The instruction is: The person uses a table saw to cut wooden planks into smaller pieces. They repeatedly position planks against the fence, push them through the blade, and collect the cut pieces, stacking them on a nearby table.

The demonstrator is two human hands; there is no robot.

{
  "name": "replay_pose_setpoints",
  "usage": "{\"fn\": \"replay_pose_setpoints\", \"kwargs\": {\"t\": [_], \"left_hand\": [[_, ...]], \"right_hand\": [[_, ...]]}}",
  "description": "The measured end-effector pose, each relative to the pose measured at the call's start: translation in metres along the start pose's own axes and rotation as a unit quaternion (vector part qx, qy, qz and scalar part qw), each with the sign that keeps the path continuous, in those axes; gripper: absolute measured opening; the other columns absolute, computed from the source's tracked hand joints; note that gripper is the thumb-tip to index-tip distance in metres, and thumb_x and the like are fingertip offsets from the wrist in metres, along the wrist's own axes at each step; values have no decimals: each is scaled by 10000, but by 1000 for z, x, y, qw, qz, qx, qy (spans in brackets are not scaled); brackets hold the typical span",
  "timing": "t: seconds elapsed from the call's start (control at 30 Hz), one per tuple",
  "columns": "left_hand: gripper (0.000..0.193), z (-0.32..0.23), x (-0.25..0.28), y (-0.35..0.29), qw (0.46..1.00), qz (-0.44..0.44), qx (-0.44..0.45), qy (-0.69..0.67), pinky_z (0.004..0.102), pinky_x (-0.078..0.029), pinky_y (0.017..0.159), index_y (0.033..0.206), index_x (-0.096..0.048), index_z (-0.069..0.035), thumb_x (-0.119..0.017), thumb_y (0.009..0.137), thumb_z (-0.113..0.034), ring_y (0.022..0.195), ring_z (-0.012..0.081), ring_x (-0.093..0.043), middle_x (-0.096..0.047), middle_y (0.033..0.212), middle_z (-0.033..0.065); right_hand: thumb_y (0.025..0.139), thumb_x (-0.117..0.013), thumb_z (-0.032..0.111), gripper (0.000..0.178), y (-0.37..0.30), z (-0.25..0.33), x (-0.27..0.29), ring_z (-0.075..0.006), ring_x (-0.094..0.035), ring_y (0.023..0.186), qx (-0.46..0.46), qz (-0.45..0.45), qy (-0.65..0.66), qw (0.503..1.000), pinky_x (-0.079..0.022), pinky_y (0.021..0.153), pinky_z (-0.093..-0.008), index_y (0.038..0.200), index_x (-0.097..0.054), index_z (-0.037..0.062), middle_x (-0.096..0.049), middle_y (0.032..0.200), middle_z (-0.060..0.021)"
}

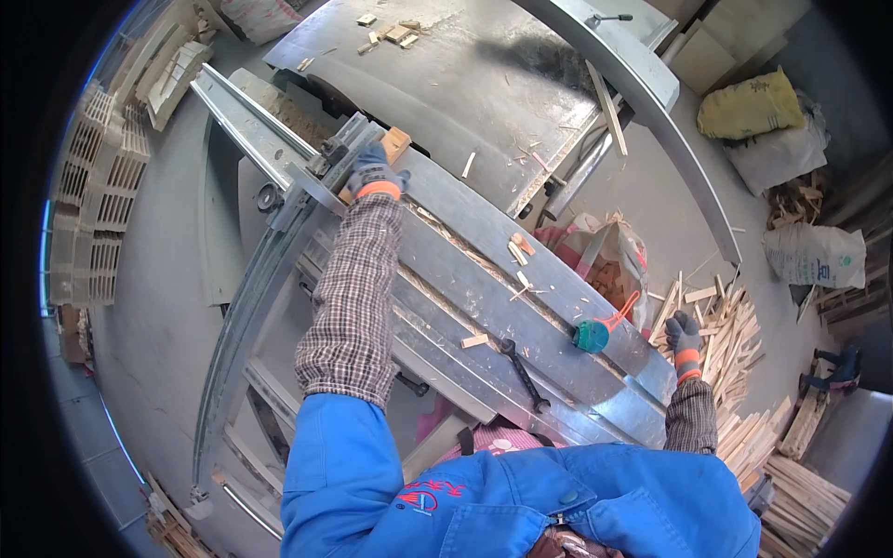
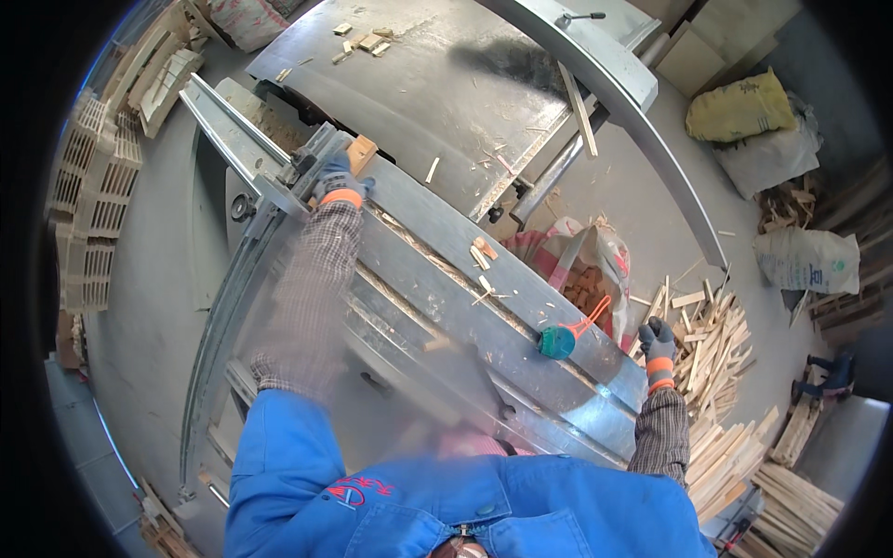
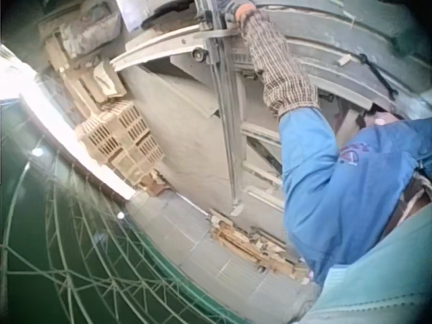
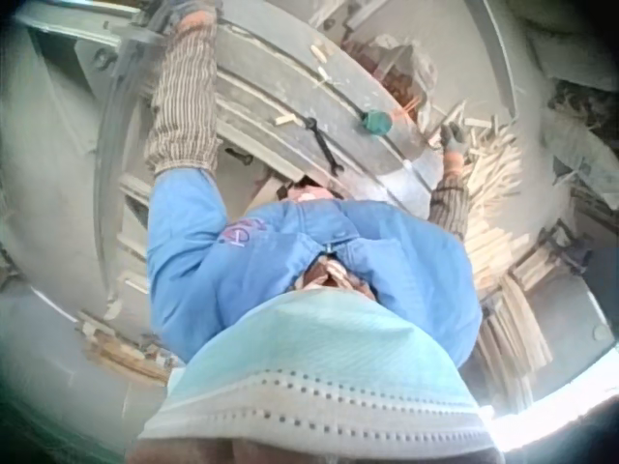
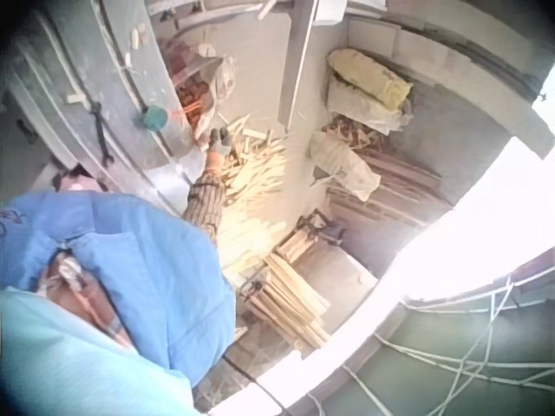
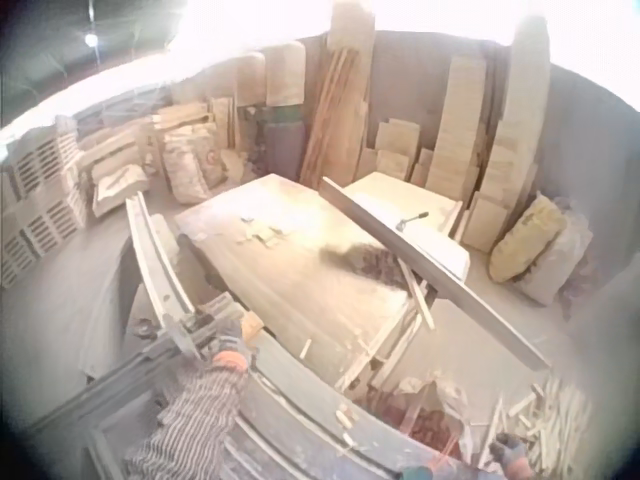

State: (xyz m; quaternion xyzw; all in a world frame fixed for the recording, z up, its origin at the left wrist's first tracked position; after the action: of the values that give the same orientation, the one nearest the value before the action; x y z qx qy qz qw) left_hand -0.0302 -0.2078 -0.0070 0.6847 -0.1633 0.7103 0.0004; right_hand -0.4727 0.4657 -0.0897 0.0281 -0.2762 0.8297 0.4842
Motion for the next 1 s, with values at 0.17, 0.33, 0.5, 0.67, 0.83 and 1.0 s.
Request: {"fn": "replay_pose_setpoints", "kwargs": {"t": [0.17, 0.33, 0.5, 0.67, 0.83, 1.0], "left_hand": [[896, -12, 0, -4, 988, 121, 76, -52, 419, -370, 1108, 1473, -327, -117, -714, 783, -537, 1375, 306, -384, -364, 1498, 147], [927, -32, 11, 29, 994, -8, -99, 35, 420, -407, 1078, 1502, -237, -124, -731, 794, -463, 1354, 311, -410, -365, 1505, 130], [824, -31, 8, 53, 994, 111, -11, -4, 413, -438, 1049, 1417, -410, -161, -815, 726, -352, 1296, 282, -481, -484, 1414, 131], [601, -64, 35, 1, 988, -10, -138, -74, 399, -496, 962, 1234, -582, -105, -809, 714, -305, 1155, 332, -578, -575, 1290, 152], [541, -47, 59, -58, 796, -96, -233, -550, 319, -527, 875, 1211, -551, -52, -790, 726, -52, 1008, 200, -621, -611, 1137, 100], [554, -72, 127, -183, 522, 94, -342, -776, 250, -493, 836, 1310, -510, -30, -696, 790, 11, 1007, 115, -571, -601, 1115, 17]], "right_hand": [[846, -706, 101, 361, -1, 17, -14, -79, -528, 598, 18, 49, -14, 999, -394, 483, -208, 1175, -578, 27, -629, 847, -38], [842, -705, 70, 346, 0, 21, -16, -88, -542, 613, 39, 26, -1, 999, -410, 500, -214, 1165, -585, 34, -637, 872, -42], [857, -684, 81, 328, -11, 29, -22, -107, -571, 628, 4, 20, -25, 999, -438, 510, -219, 1165, -587, 23, -649, 865, -52], [850, -702, 109, 354, -14, 42, -33, -102, -584, 691, 39, 50, 16, 998, -455, 548, -217, 1173, -591, 17, -650, 951, -58], [823, -750, 118, 422, -74, 151, -131, -178, -620, 1000, 182, 78, -73, 978, -504, 893, -301, 1200, -593, 8, -659, 1086, -90], [774, -807, 180, 666, -189, 256, -205, -230, -563, 1154, 348, 133, -119, 921, -462, 980, -351, 1348, -504, 30, -562, 1279, -124]]}}
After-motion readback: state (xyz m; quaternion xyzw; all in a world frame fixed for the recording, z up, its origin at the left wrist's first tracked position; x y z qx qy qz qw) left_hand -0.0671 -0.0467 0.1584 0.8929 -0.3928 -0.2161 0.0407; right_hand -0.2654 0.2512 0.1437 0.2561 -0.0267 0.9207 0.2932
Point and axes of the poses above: each hand's wrist, its own y-axis towards the middle knuckle, its own x-axis out of the back of the hand, z = x × y, the point moved 8 cm from there along y, towards the middle knuckle
